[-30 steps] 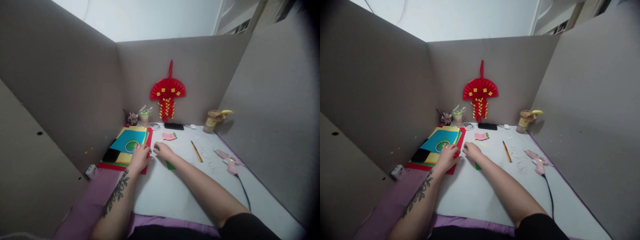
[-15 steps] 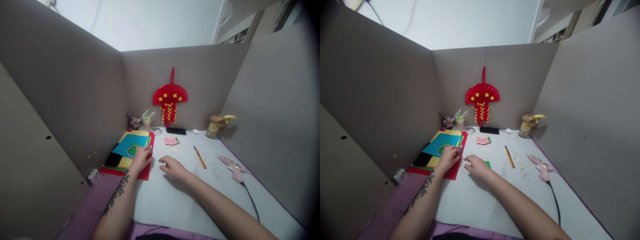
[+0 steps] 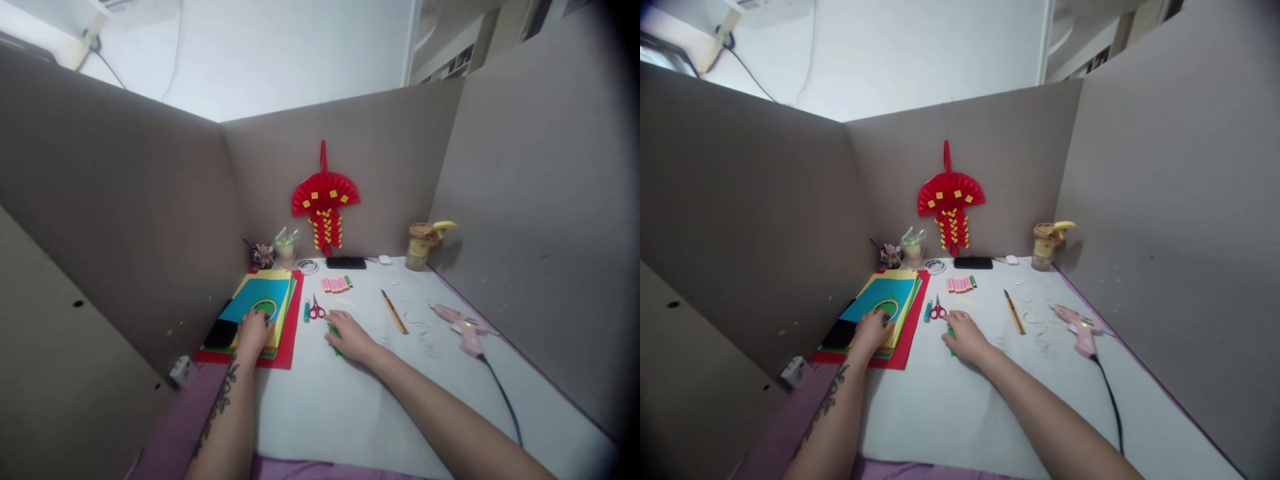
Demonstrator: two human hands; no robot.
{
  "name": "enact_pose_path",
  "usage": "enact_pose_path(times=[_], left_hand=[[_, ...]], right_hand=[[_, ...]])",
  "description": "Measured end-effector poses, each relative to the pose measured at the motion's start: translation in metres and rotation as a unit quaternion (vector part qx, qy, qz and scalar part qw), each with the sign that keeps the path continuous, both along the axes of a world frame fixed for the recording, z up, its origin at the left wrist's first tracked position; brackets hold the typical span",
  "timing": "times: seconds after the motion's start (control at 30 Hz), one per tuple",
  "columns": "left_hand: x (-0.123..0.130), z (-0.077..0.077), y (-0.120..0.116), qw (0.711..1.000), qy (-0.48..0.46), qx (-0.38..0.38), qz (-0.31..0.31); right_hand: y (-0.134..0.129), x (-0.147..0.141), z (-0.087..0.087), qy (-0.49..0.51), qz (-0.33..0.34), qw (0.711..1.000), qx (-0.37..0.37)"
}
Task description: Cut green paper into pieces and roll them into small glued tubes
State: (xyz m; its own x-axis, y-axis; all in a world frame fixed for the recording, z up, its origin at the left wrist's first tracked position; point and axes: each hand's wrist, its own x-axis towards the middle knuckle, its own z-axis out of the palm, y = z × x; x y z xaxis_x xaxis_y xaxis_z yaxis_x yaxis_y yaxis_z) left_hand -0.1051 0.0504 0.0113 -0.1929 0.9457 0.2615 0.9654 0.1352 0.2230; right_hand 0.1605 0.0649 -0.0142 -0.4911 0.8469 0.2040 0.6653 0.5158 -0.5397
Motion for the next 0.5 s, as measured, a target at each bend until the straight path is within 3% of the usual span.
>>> enact_pose_path(times=[0.1,0.3,0.4,0.5], left_hand=[[-0.006,-0.005,0.001,0.999,0.025,-0.025,0.008],[-0.004,-0.009,0.008,0.999,0.013,0.036,0.022],[-0.006,-0.008,0.011,0.994,-0.055,0.091,0.011],[-0.004,-0.007,0.014,0.969,-0.188,0.161,0.006]], right_hand=[[0.011,-0.015,0.004,-0.044,0.010,0.999,-0.014],[0.019,-0.056,0.007,-0.106,0.019,0.994,-0.037],[0.012,-0.070,0.005,-0.096,0.042,0.994,-0.005],[0.011,-0.075,0.007,-0.093,0.062,0.994,-0.008]])
